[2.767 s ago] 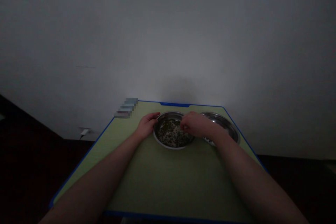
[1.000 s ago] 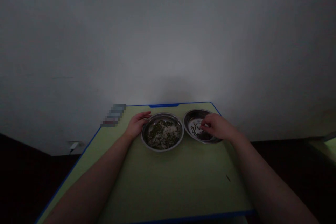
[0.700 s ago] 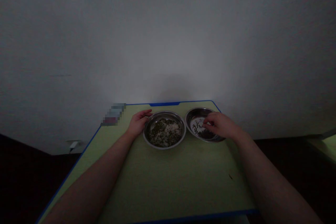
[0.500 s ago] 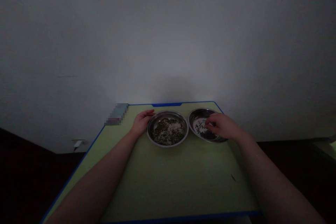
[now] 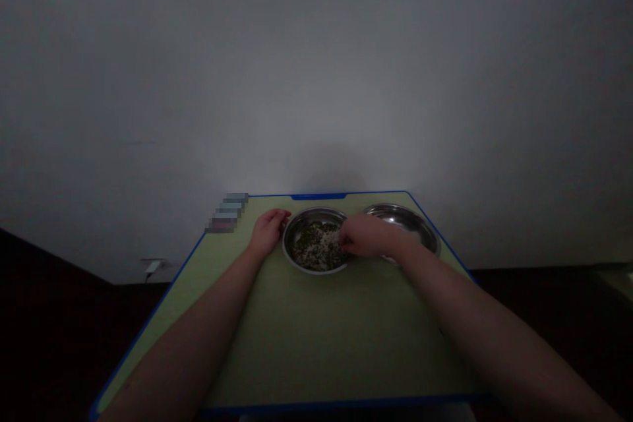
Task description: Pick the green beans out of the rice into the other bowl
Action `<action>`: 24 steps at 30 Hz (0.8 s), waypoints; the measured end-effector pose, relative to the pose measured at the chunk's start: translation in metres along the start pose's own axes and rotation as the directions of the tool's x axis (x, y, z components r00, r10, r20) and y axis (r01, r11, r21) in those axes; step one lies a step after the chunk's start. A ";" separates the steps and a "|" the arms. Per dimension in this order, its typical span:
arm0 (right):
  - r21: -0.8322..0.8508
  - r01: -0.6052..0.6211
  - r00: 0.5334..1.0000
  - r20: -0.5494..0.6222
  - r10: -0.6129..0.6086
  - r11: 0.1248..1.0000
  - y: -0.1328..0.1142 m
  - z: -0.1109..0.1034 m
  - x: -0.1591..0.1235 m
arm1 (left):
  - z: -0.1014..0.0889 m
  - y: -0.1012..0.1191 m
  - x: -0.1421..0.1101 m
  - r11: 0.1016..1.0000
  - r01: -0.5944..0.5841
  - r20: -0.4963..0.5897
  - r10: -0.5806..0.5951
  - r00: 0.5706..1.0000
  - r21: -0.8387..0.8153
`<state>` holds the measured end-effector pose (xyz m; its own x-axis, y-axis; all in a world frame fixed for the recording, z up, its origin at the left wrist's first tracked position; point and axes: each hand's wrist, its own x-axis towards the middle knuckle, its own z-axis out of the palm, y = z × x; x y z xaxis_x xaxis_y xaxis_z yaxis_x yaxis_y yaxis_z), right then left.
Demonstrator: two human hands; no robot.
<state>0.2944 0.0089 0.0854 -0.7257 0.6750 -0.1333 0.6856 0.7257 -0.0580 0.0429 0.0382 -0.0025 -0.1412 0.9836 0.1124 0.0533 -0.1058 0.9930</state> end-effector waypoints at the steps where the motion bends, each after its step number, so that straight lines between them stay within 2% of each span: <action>1: -0.042 -0.017 0.999 0.031 0.018 0.999 -0.004 -0.001 0.006 | 0.000 0.000 0.000 1.000 -0.009 0.014 0.009 1.000 0.013; 4: -0.159 -0.054 0.993 0.099 0.071 0.986 -0.012 0.001 0.022 | 0.000 0.000 0.001 0.999 -0.014 0.014 0.014 1.000 0.033; 8: -0.202 -0.089 0.988 0.106 0.112 0.975 -0.018 0.009 0.034 | 0.000 0.001 0.003 0.998 -0.007 -0.039 0.009 0.999 0.055; 11: -0.199 -0.069 0.991 0.099 0.090 0.978 -0.019 0.014 0.036 | -0.001 0.001 0.005 0.996 -0.009 -0.058 0.014 0.998 0.092; 14: -0.195 -0.024 0.995 0.088 0.042 0.981 -0.017 0.013 0.033 | -0.007 0.000 0.008 0.977 -0.042 -0.062 0.056 0.997 0.209; 16: -0.172 -0.011 0.997 0.080 0.025 0.985 -0.015 0.009 0.028 | -0.013 -0.001 0.010 0.936 -0.115 -0.047 0.138 0.989 0.333; 18: -0.115 0.001 0.998 0.064 0.007 0.993 -0.012 0.005 0.023 | -0.018 -0.002 0.013 0.905 -0.140 -0.094 0.193 0.977 0.401; 20: -0.051 0.020 0.999 0.047 -0.017 0.998 -0.008 0.002 0.017 | -0.019 -0.004 0.015 0.893 -0.151 -0.110 0.215 0.970 0.423; 24: 0.036 0.051 0.998 0.021 -0.052 0.998 -0.003 -0.004 0.007 | -0.018 -0.006 0.017 0.889 -0.161 -0.070 0.210 0.975 0.429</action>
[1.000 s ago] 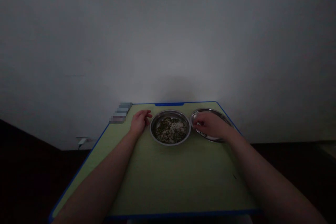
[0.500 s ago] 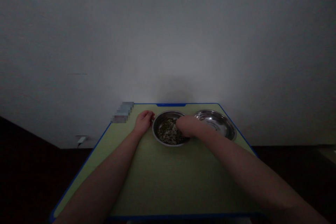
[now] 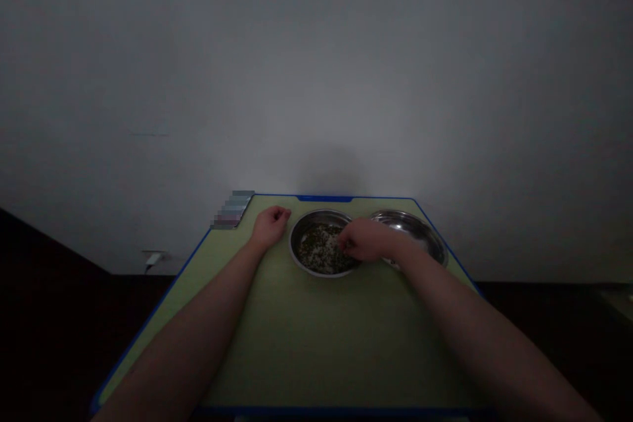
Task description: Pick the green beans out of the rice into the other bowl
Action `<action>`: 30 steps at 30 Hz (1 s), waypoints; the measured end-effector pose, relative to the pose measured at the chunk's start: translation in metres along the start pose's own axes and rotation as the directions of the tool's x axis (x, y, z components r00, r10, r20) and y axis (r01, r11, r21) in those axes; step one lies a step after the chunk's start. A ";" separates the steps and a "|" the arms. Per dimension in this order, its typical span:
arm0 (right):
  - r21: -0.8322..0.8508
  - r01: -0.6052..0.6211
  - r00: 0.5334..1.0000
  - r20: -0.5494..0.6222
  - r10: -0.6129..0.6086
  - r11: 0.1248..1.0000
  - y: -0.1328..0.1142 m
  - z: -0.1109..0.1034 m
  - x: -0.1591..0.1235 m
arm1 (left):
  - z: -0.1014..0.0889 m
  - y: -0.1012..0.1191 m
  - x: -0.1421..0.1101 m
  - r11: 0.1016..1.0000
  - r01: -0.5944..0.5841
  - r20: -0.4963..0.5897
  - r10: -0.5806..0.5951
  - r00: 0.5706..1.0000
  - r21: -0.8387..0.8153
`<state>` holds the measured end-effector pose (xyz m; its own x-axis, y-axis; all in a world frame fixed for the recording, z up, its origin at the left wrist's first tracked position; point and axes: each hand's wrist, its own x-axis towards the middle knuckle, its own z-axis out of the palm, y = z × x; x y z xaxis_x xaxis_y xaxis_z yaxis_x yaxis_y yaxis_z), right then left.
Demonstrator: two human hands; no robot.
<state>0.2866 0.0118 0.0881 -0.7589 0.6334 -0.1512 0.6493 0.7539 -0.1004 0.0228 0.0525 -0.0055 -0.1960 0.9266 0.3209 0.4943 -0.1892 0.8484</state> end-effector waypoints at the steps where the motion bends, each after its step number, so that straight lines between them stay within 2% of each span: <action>1: 0.024 0.012 1.000 -0.007 -0.012 1.000 0.001 -0.001 -0.002 | 0.000 0.000 0.000 1.000 0.011 0.014 -0.010 1.000 -0.008; 6: 0.088 0.053 0.995 -0.087 -0.045 0.995 0.006 0.002 -0.012 | 0.002 0.006 -0.001 0.974 0.129 0.059 -0.120 0.991 -0.184; 8: 0.089 0.067 0.988 -0.143 -0.054 0.994 0.010 0.005 -0.016 | 0.006 0.011 -0.003 0.926 0.199 0.064 -0.188 0.980 -0.320; 11: 0.124 0.087 0.969 -0.242 -0.055 0.988 0.016 0.008 -0.025 | 0.013 0.018 -0.005 0.851 0.226 0.067 -0.221 0.973 -0.475; 16: 0.214 0.067 0.922 -0.386 0.021 0.974 0.031 0.009 -0.056 | 0.019 0.020 -0.006 0.839 0.237 0.076 -0.229 0.970 -0.490; 19: 0.270 -0.011 0.892 -0.433 0.132 0.963 0.046 0.015 -0.077 | 0.018 0.016 -0.005 0.805 0.228 0.067 -0.230 0.971 -0.548; 22: 0.325 -0.104 0.863 -0.441 0.248 0.940 0.061 0.024 -0.088 | 0.018 0.014 -0.004 0.813 0.230 0.091 -0.214 0.972 -0.535; 24: 0.337 -0.138 0.864 -0.419 0.280 0.931 0.069 0.030 -0.089 | 0.018 0.014 -0.004 0.832 0.228 0.108 -0.202 0.973 -0.505; 30: 0.282 -0.162 0.878 -0.396 0.268 0.946 0.079 0.036 -0.086 | 0.018 0.017 -0.004 0.834 0.254 0.120 -0.224 0.967 -0.489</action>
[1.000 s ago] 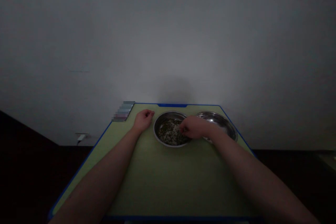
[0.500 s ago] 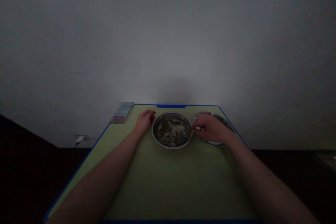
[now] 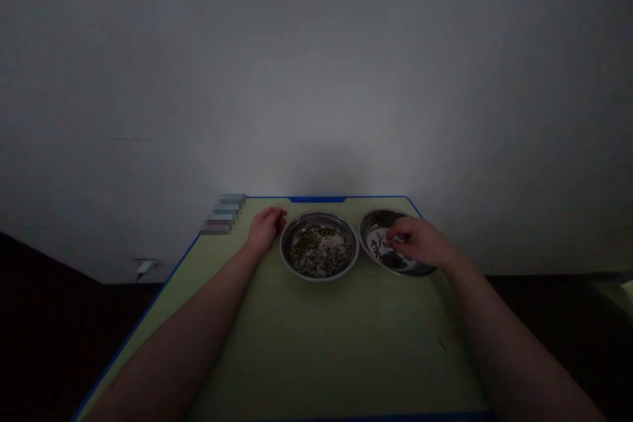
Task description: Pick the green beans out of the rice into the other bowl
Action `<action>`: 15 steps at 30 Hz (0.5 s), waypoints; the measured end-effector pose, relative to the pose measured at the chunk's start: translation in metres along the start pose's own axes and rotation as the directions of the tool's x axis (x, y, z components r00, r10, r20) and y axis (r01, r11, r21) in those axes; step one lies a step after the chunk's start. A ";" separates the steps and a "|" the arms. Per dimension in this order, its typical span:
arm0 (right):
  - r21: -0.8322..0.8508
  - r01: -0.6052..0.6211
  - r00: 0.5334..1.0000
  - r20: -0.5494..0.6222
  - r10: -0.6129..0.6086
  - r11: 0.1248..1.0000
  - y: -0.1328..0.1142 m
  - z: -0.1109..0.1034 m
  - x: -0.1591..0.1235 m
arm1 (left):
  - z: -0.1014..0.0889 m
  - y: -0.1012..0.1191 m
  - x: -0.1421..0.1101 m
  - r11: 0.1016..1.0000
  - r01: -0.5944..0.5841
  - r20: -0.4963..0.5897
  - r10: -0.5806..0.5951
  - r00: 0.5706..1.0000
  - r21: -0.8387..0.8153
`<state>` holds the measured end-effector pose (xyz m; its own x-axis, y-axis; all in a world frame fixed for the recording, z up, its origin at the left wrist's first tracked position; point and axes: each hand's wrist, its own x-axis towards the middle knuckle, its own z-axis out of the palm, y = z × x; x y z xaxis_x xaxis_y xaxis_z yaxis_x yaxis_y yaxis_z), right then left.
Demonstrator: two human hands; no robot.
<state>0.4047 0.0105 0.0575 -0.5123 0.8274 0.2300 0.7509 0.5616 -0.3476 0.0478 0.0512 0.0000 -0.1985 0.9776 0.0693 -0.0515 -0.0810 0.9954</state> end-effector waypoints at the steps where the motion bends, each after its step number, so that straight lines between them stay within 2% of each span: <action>1: -0.010 -0.006 1.000 -0.003 0.006 1.000 0.000 0.000 0.000 | 0.000 0.001 0.000 1.000 -0.006 0.003 0.006 1.000 0.009; 7: -0.044 -0.016 1.000 -0.001 0.016 0.999 -0.003 -0.004 -0.003 | 0.001 0.004 -0.003 0.997 -0.043 0.000 0.043 0.999 0.066; 15: -0.059 -0.024 0.998 0.058 0.028 0.998 -0.002 -0.005 -0.003 | 0.001 0.004 -0.004 0.996 -0.051 -0.001 0.051 0.999 0.076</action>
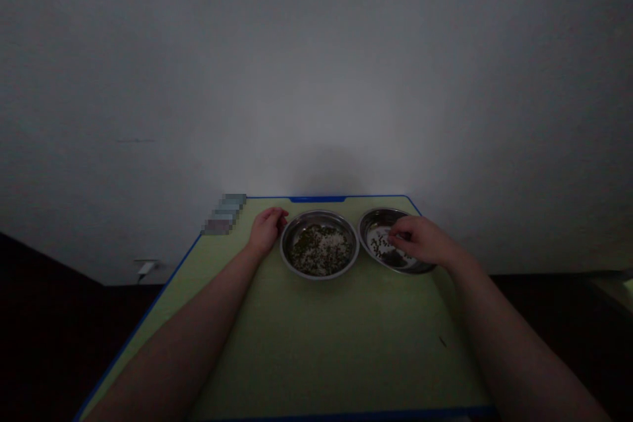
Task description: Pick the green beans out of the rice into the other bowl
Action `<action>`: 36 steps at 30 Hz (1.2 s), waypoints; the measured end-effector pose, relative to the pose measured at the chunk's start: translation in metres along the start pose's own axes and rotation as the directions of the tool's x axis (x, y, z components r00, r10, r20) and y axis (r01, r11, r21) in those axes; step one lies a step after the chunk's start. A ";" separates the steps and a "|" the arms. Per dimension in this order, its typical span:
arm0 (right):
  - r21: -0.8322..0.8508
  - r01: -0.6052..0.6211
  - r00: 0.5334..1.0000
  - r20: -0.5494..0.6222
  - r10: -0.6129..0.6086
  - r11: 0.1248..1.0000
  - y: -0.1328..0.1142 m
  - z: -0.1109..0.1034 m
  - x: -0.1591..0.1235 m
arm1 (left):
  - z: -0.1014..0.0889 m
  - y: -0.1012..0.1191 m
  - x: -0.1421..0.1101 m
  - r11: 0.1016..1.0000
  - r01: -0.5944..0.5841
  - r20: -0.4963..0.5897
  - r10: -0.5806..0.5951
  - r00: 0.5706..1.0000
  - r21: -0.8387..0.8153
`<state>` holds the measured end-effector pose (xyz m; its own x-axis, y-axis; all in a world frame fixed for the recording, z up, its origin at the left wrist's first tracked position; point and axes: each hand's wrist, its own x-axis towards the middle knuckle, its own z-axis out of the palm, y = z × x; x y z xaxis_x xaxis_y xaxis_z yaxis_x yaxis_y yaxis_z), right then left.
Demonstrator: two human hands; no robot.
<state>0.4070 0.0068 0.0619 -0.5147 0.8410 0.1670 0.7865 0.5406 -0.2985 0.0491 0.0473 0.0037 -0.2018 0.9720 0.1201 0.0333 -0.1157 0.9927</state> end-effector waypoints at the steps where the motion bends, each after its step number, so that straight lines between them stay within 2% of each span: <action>1: -0.010 0.004 1.000 0.004 -0.004 1.000 0.000 0.000 0.000 | 0.000 0.000 0.000 1.000 -0.002 0.001 0.002 1.000 -0.006; 12: -0.036 0.018 1.000 0.001 -0.018 0.999 0.003 -0.002 -0.001 | 0.001 0.002 -0.001 1.000 0.003 -0.013 -0.002 1.000 0.029; 15: -0.034 0.041 0.998 -0.054 -0.043 0.999 -0.009 -0.003 0.001 | 0.002 0.006 -0.003 0.998 -0.007 -0.020 0.008 1.000 0.060; 18: -0.024 0.097 0.992 -0.082 -0.099 0.995 -0.034 0.000 0.009 | 0.002 0.005 -0.003 0.999 -0.015 -0.012 0.015 1.000 0.044; 20: -0.029 0.175 0.984 -0.017 -0.176 0.984 -0.054 0.005 0.020 | 0.001 0.001 -0.001 1.000 -0.013 -0.009 0.013 1.000 0.019; 23: -0.067 0.307 0.939 0.185 -0.290 0.949 -0.080 0.014 0.040 | 0.000 -0.005 0.002 1.000 -0.014 -0.003 0.014 1.000 0.007; 26: -0.148 0.316 0.910 0.325 -0.256 0.937 -0.096 0.023 0.058 | 0.000 -0.008 0.004 1.000 -0.020 0.004 0.020 1.000 0.000; 30: -0.255 0.280 0.907 0.387 -0.168 0.926 -0.108 0.032 0.070 | 0.001 -0.008 0.004 0.999 -0.016 0.013 0.016 1.000 -0.035; 36: -0.282 0.300 0.902 0.394 -0.175 0.911 -0.115 0.041 0.076 | 0.001 -0.005 0.004 1.000 -0.002 0.005 0.002 1.000 -0.009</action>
<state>0.2632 0.0077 0.0700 -0.7367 0.6554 -0.1667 0.6586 0.7513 0.0433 0.0496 0.0517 -0.0011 -0.1964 0.9729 0.1224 0.0246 -0.1199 0.9925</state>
